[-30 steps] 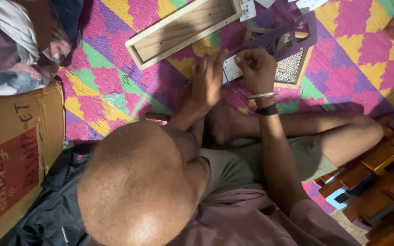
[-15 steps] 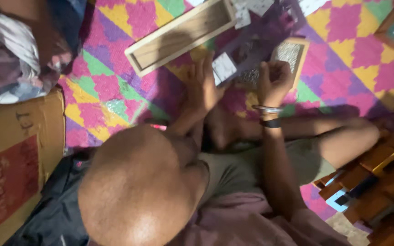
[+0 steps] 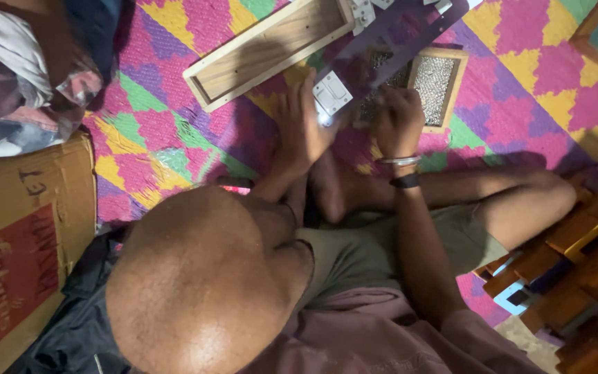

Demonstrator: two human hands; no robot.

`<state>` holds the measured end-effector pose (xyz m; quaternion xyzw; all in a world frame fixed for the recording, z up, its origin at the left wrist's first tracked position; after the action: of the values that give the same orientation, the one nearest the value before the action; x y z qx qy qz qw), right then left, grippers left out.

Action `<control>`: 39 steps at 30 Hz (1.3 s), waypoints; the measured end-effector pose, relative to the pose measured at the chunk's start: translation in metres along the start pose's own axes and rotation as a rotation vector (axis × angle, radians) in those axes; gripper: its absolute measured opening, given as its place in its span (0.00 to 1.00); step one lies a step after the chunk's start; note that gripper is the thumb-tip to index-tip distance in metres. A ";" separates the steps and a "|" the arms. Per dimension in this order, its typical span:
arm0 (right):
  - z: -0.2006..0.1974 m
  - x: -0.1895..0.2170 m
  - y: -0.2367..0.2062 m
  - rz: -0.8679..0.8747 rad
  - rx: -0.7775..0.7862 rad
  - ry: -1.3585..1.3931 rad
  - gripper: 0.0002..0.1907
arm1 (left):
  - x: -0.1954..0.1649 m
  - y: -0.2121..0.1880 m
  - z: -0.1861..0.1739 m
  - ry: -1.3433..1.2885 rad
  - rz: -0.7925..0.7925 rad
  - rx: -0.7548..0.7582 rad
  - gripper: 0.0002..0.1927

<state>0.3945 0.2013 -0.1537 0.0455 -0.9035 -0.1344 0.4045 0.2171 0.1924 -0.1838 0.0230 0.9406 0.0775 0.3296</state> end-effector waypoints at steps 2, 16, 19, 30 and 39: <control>-0.005 -0.015 -0.003 0.197 -0.010 0.239 0.09 | 0.003 -0.003 0.005 -0.006 0.007 0.037 0.52; 0.032 0.007 0.011 0.449 0.451 0.588 0.08 | 0.004 -0.017 0.018 0.091 0.194 0.056 0.47; 0.032 0.013 0.019 0.385 0.422 0.472 0.07 | 0.001 -0.014 0.016 0.327 0.243 0.037 0.40; 0.037 0.039 0.039 0.238 0.292 0.105 0.06 | -0.009 -0.006 0.005 0.185 0.214 0.037 0.40; 0.034 0.047 0.042 0.116 0.275 0.157 0.04 | -0.025 0.003 -0.009 0.262 0.229 0.073 0.40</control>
<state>0.3385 0.2395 -0.1299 0.0586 -0.8802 0.0182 0.4707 0.2313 0.1915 -0.1609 0.1317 0.9690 0.0828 0.1920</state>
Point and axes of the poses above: each hand's wrist, its own y-axis towards the middle knuckle, its own z-axis out of the palm, x = y × z, the point moved 6 cm from there along y, towards the middle knuckle, and after that the axes turned 3 degrees about y, right-handed, at the moved point
